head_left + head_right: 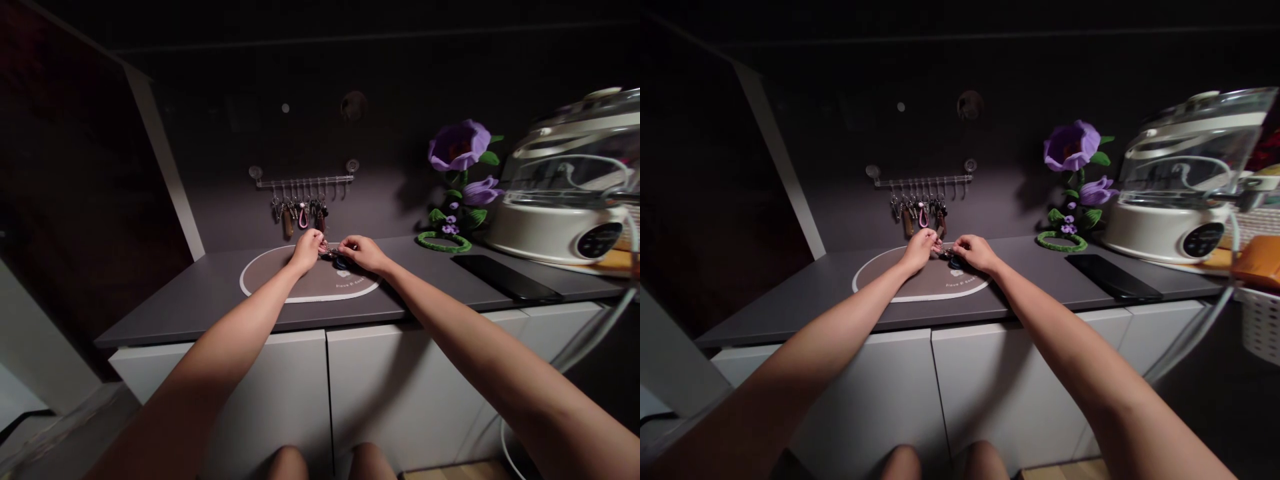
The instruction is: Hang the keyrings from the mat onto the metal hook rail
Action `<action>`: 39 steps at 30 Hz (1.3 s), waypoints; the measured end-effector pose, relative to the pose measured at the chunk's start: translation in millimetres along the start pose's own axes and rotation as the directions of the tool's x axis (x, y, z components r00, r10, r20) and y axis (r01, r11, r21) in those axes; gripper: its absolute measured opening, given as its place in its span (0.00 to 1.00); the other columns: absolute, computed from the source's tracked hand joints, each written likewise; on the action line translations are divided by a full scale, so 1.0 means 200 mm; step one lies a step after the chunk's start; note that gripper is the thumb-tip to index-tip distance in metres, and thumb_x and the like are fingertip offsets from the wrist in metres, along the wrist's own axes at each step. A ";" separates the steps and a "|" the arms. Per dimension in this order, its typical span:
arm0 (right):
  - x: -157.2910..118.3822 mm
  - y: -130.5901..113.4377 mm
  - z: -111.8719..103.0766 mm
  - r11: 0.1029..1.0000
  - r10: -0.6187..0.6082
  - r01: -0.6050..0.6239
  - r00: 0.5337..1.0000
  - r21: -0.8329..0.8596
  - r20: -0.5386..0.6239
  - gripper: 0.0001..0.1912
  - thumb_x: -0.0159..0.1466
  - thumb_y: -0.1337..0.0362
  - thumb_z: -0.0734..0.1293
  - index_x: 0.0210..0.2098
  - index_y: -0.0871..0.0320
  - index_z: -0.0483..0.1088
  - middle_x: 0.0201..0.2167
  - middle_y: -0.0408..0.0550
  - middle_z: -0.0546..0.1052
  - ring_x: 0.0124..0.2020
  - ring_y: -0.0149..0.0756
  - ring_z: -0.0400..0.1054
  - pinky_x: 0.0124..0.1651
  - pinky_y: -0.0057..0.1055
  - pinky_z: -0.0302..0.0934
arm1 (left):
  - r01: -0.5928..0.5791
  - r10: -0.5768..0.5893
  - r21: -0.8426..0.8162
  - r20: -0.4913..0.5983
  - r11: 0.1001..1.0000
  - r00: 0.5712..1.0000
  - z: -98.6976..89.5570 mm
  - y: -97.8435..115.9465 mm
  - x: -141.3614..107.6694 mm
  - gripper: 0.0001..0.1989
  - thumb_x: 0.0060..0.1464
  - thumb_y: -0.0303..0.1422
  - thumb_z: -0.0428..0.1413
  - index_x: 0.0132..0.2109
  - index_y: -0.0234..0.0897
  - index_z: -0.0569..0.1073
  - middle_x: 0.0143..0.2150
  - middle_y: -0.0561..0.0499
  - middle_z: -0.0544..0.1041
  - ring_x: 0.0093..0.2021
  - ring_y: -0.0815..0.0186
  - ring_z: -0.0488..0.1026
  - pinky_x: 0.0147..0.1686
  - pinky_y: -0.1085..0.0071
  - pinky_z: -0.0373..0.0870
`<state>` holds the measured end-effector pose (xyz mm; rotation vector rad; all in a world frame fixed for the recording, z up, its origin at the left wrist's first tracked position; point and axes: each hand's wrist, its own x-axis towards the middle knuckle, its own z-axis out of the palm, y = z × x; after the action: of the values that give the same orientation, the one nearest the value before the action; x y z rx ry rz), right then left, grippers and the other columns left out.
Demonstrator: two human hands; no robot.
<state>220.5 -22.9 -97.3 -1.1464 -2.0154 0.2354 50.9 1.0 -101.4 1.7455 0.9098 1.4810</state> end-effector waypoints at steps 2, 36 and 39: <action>0.00 0.00 0.00 1.000 -0.026 0.026 1.000 -0.009 -0.008 0.14 0.55 0.55 0.62 0.30 0.60 0.70 0.25 0.44 0.73 0.26 0.27 0.61 0.31 0.25 0.54 | 0.032 -0.033 -0.084 -0.007 0.996 0.999 0.00 0.01 0.00 0.06 0.55 0.26 0.44 0.31 0.33 0.62 0.26 0.54 0.70 0.23 0.75 0.68 0.28 0.75 0.68; 0.01 -0.05 0.03 0.979 -0.121 0.127 0.991 0.158 -0.049 0.14 0.55 0.55 0.63 0.33 0.59 0.69 0.32 0.46 0.71 0.29 0.28 0.63 0.37 0.28 0.59 | 0.125 -0.088 -0.669 0.090 0.732 0.992 -0.04 0.13 -0.02 0.07 0.57 0.24 0.44 0.31 0.32 0.63 0.29 0.50 0.72 0.35 0.72 0.73 0.49 0.65 0.67; 0.01 -0.05 0.02 0.980 -0.125 0.133 0.990 0.152 -0.058 0.13 0.56 0.55 0.62 0.32 0.59 0.69 0.31 0.45 0.71 0.30 0.28 0.63 0.36 0.27 0.59 | 0.111 -0.077 -0.702 0.080 0.703 0.994 -0.04 0.13 -0.01 0.06 0.57 0.24 0.45 0.32 0.32 0.63 0.29 0.50 0.72 0.34 0.72 0.73 0.48 0.64 0.67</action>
<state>210.4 -26.4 -94.2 -0.9127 -1.9831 0.2906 44.2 -14.0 -79.9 1.1235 0.3048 1.4475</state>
